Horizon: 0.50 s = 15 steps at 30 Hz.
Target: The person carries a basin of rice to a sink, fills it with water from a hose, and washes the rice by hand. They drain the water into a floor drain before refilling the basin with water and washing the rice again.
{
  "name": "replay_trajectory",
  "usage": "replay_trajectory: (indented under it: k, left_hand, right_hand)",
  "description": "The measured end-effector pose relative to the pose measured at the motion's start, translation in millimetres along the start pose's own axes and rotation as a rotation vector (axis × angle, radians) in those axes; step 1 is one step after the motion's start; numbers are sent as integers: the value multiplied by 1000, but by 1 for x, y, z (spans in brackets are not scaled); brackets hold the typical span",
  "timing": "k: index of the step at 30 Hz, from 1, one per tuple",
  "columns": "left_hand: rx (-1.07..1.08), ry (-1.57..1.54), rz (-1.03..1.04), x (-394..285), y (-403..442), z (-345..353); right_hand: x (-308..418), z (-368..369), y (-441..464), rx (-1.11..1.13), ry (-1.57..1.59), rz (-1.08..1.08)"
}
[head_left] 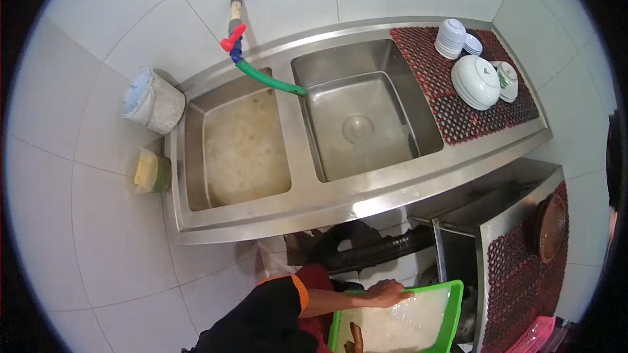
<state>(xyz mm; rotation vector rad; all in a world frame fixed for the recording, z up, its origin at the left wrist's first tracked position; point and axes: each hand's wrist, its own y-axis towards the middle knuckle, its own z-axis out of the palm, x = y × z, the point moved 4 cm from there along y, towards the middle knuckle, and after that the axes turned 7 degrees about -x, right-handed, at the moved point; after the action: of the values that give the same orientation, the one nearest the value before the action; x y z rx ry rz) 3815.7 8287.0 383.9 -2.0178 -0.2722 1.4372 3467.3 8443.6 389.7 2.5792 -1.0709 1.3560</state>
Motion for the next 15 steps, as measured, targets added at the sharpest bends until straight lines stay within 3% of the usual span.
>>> replay_trajectory:
  k: [6, 8, 10, 11, 13, 15]
  left_hand:
    - [-7, 43, 5, -23, -15, -23]
    - [-106, 79, 85, -16, -12, -18]
    - [-225, 116, 164, -21, -19, -25]
    - [-238, 112, 139, -23, -20, -28]
    - [-259, 136, 108, -30, -29, -38]
    - [-309, 150, 118, -28, -32, -40]
  right_hand:
    - [26, -18, -17, -53, 19, -118]
    - [11, -24, -12, -40, 133, -29]
    - [34, -21, -12, -13, -152, -487]
    - [37, -21, -11, -12, -141, -491]
    - [50, -13, -15, -3, 131, 43]
    - [95, 0, -32, -47, 192, 47]
